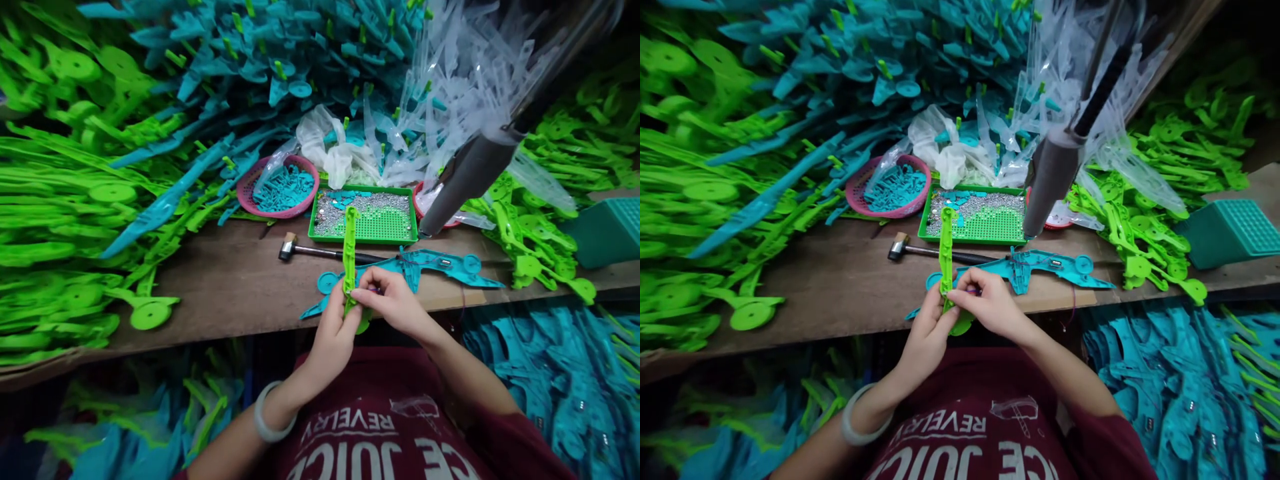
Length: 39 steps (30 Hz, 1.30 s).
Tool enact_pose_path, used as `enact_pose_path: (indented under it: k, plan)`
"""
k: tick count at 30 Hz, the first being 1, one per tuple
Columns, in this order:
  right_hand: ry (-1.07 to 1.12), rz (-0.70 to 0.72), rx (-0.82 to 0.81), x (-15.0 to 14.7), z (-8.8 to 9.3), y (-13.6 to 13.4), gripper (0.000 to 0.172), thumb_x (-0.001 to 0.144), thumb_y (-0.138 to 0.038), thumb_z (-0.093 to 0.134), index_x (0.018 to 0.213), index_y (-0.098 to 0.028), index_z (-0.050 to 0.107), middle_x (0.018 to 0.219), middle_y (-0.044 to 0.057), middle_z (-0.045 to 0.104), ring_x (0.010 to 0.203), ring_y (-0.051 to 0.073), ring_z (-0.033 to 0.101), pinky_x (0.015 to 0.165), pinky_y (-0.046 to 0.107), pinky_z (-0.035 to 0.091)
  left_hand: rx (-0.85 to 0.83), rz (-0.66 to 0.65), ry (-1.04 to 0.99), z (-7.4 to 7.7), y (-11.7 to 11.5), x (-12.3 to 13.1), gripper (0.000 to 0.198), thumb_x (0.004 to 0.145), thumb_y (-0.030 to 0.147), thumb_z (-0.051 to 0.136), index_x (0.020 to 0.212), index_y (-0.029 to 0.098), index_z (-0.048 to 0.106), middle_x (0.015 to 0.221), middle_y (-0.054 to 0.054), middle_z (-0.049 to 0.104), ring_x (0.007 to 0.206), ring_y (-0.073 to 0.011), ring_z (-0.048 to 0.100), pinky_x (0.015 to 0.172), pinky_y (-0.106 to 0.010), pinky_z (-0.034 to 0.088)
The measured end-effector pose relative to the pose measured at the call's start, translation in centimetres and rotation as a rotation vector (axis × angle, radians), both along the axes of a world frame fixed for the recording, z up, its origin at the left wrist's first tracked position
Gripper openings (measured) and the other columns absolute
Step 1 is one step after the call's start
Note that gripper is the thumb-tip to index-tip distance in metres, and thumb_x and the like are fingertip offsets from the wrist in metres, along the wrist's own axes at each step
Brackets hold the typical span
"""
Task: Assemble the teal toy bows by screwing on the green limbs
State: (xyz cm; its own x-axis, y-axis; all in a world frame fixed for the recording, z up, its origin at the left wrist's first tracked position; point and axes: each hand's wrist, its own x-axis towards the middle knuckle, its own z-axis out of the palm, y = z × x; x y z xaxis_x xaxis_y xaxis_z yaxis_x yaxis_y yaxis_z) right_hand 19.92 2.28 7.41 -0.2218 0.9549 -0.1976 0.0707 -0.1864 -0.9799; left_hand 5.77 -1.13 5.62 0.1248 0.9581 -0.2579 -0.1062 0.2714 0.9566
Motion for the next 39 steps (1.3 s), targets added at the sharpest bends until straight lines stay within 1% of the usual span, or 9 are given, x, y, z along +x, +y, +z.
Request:
enact_pose_path:
  k: [6,12,18,21,25,28,31,35,39]
  plan:
    - [0.207,0.002,-0.117,-0.1,-0.3,0.0,0.037,0.074,-0.047,0.077,0.069,-0.019,0.053,0.056,-0.007,0.048,0.051,0.007,0.039,0.049,0.021,0.031,-0.029,0.031,-0.079,0.2,0.1,0.3,0.046,0.082,0.029,0.066,0.127,0.025,0.056,0.127,-0.005,0.064,0.126,-0.0250,0.055,0.109,-0.036,0.042]
    - [0.251,-0.006,-0.175,-0.3,0.2,-0.1,0.036,0.071,-0.040,0.081,0.067,-0.020,0.051,0.050,-0.009,0.051,0.043,0.006,0.041,0.044,0.020,0.033,-0.077,0.063,-0.181,-0.9,-0.4,0.1,0.048,0.079,0.027,0.066,0.127,0.026,0.060,0.132,-0.005,0.063,0.129,-0.0270,0.053,0.107,-0.036,0.044]
    - [0.343,0.060,-0.239,0.0,0.3,0.1,0.038,0.071,-0.041,0.082,0.069,-0.020,0.050,0.051,-0.007,0.059,0.041,0.007,0.049,0.044,0.020,0.040,-0.139,0.028,-0.339,-1.0,-0.4,-0.2,0.040,0.081,0.036,0.065,0.119,0.022,0.067,0.108,-0.005,0.072,0.110,-0.0279,0.062,0.091,-0.036,0.052]
    - [0.332,0.091,-0.237,0.0,0.3,0.0,0.040,0.072,-0.044,0.081,0.070,-0.020,0.049,0.053,-0.006,0.062,0.043,0.007,0.052,0.045,0.021,0.043,-0.112,0.087,-0.280,-0.9,-0.2,0.0,0.034,0.087,0.046,0.066,0.110,0.022,0.071,0.100,-0.005,0.072,0.101,-0.0245,0.064,0.089,-0.034,0.051]
    - [0.263,0.140,-0.175,0.5,0.7,-0.1,0.039,0.078,-0.049,0.076,0.073,-0.020,0.049,0.057,-0.004,0.063,0.048,0.010,0.057,0.051,0.025,0.048,-0.112,0.088,-0.309,-0.3,0.0,0.2,0.038,0.083,0.055,0.071,0.096,0.020,0.073,0.075,-0.001,0.065,0.076,-0.0179,0.063,0.075,-0.030,0.052]
    - [0.001,0.162,0.041,0.9,1.1,0.9,0.029,0.087,-0.045,0.067,0.080,-0.019,0.055,0.069,-0.001,0.065,0.062,0.012,0.061,0.060,0.026,0.048,-0.092,0.152,-0.355,0.2,0.1,-0.7,0.036,0.082,0.054,0.074,0.090,0.019,0.071,0.062,0.003,0.054,0.061,-0.0122,0.055,0.065,-0.027,0.048]
    - [-0.551,0.223,0.401,-0.1,0.9,3.5,0.016,0.094,-0.033,0.058,0.090,-0.017,0.061,0.089,0.005,0.067,0.083,0.017,0.062,0.073,0.030,0.048,-0.099,0.279,-0.366,0.2,-0.1,-2.9,0.038,0.081,0.050,0.077,0.099,0.018,0.070,0.061,0.006,0.051,0.057,-0.0095,0.051,0.061,-0.024,0.046]
    - [-1.262,0.581,0.633,-4.2,-0.3,7.4,0.021,0.097,-0.013,0.042,0.108,-0.011,0.060,0.106,0.016,0.065,0.092,0.025,0.064,0.069,0.032,0.046,-0.121,0.399,-0.346,-0.4,-0.6,-5.9,0.044,0.078,0.052,0.078,0.101,0.015,0.069,0.062,0.005,0.052,0.056,-0.0093,0.051,0.061,-0.026,0.049]
    - [-1.402,0.734,0.700,-6.9,-0.4,9.1,0.030,0.096,-0.006,0.032,0.108,-0.008,0.060,0.102,0.019,0.066,0.090,0.027,0.065,0.066,0.033,0.045,-0.118,0.438,-0.417,-0.4,-1.2,-8.0,0.043,0.080,0.050,0.077,0.104,0.015,0.069,0.062,0.005,0.054,0.057,-0.0102,0.053,0.061,-0.027,0.050]
